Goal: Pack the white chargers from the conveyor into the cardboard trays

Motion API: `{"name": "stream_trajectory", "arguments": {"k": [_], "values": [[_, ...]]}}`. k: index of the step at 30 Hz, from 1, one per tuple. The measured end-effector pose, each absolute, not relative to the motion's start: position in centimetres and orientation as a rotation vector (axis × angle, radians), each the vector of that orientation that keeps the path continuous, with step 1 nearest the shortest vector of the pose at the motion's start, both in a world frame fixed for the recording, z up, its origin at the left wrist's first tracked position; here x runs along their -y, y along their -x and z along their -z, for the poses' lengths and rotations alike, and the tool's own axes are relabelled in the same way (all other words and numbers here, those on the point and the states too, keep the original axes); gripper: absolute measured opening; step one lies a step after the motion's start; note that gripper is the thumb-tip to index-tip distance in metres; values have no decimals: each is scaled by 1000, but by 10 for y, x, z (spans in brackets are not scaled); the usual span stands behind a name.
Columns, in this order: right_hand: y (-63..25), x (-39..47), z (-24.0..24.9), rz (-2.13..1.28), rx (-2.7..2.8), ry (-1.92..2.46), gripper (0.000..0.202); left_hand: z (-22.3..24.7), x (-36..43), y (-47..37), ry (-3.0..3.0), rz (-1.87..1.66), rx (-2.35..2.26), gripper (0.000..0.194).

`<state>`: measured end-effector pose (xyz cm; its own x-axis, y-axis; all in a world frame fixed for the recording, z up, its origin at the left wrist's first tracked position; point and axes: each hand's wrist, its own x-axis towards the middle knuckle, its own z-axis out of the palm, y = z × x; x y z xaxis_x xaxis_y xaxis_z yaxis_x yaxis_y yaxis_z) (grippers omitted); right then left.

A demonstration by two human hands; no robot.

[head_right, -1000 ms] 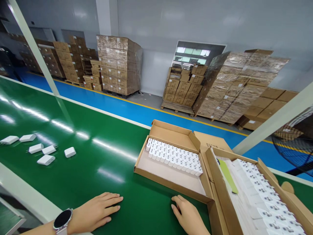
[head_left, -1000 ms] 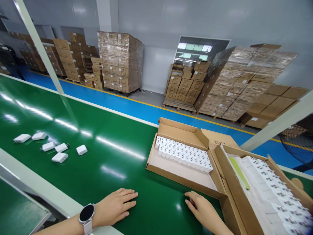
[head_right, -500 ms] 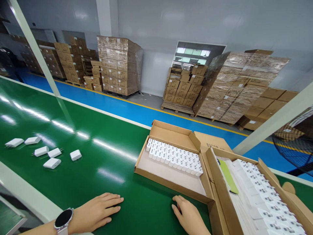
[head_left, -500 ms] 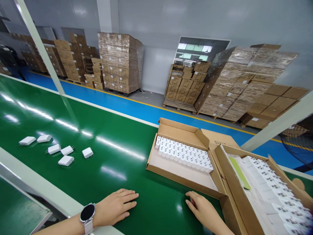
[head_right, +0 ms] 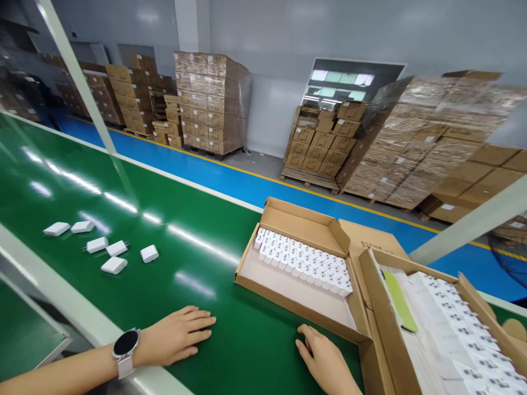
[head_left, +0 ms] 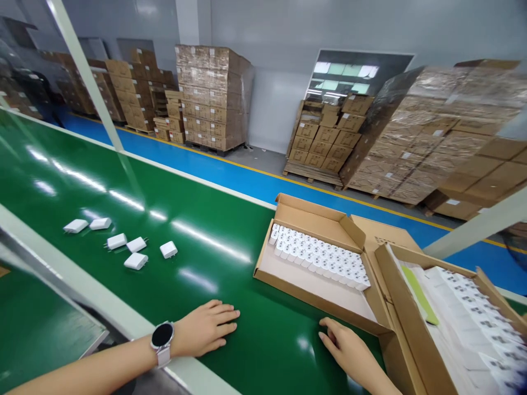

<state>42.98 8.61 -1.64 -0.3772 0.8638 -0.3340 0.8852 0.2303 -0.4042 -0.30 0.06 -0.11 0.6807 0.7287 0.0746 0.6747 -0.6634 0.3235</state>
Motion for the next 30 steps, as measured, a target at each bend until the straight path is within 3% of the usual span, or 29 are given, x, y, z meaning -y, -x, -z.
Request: {"name": "stream_trajectory", "arguments": {"k": [8, 14, 20, 26, 30], "values": [[-440, -89, 29, 788, -2456, -1668, 43, -3, -46, 49, -2379, -272, -2091, 46], [-437, -91, 23, 685, -2483, -1659, 44, -15, -63, 81, -1911, -9, -2509, 46], [-408, -64, 1, 541, -2605, -1599, 47, -23, -63, 74, -1911, -2, -2384, 30], [-328, -15, -1, 488, -2912, -1436, 45, -18, -43, 23, -1987, -500, -1559, 39], [-276, 1, 17, 609, -3040, -1395, 54, -11, -28, -5, -1916, -518, -1348, 45]]}}
